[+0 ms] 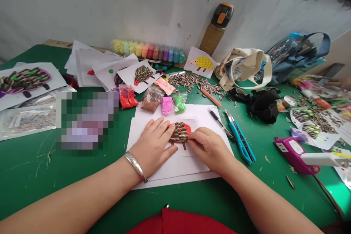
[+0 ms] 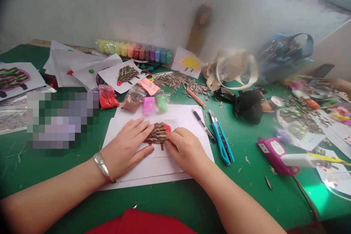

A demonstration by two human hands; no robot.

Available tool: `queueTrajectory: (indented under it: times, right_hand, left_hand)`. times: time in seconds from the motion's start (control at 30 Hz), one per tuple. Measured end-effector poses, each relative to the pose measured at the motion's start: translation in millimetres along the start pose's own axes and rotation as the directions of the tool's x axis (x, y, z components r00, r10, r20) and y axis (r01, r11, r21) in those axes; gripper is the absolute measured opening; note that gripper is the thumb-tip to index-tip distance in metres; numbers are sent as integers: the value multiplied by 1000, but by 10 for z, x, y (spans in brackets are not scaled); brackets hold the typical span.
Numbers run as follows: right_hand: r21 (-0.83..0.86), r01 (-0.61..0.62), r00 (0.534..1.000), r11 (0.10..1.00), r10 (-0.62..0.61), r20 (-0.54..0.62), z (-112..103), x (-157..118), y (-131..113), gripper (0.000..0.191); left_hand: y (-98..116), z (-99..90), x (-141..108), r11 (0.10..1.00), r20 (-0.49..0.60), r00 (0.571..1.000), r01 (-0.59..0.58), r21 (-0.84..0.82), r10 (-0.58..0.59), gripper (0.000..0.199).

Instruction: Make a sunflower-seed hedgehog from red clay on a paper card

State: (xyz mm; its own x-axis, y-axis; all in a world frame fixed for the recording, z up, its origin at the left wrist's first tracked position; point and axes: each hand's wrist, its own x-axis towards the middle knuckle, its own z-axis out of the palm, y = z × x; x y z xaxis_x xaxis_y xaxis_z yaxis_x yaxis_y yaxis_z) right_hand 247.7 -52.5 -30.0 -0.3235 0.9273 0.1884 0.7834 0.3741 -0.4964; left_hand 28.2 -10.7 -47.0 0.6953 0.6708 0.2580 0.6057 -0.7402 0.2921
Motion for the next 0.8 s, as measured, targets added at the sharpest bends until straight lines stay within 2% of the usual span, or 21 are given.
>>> queueTrajectory:
  times: [0.43,0.6,0.8]
  right_hand:
    - [40,-34,999,999,33,21,-12,-16,34,12]
    - [98,-79,996,992,82,-31,-35,1,72,11]
    - [163,-109,991,981,120,-63,-52,38,117,12]
  left_hand:
    - [26,-53,24,1000,11,1000,8,0,-8,52]
    - [23,-41,16,1000,27,1000,8,2,-8,58]
    - [18,-9,-8,999,-17,1000,1,48,0,61]
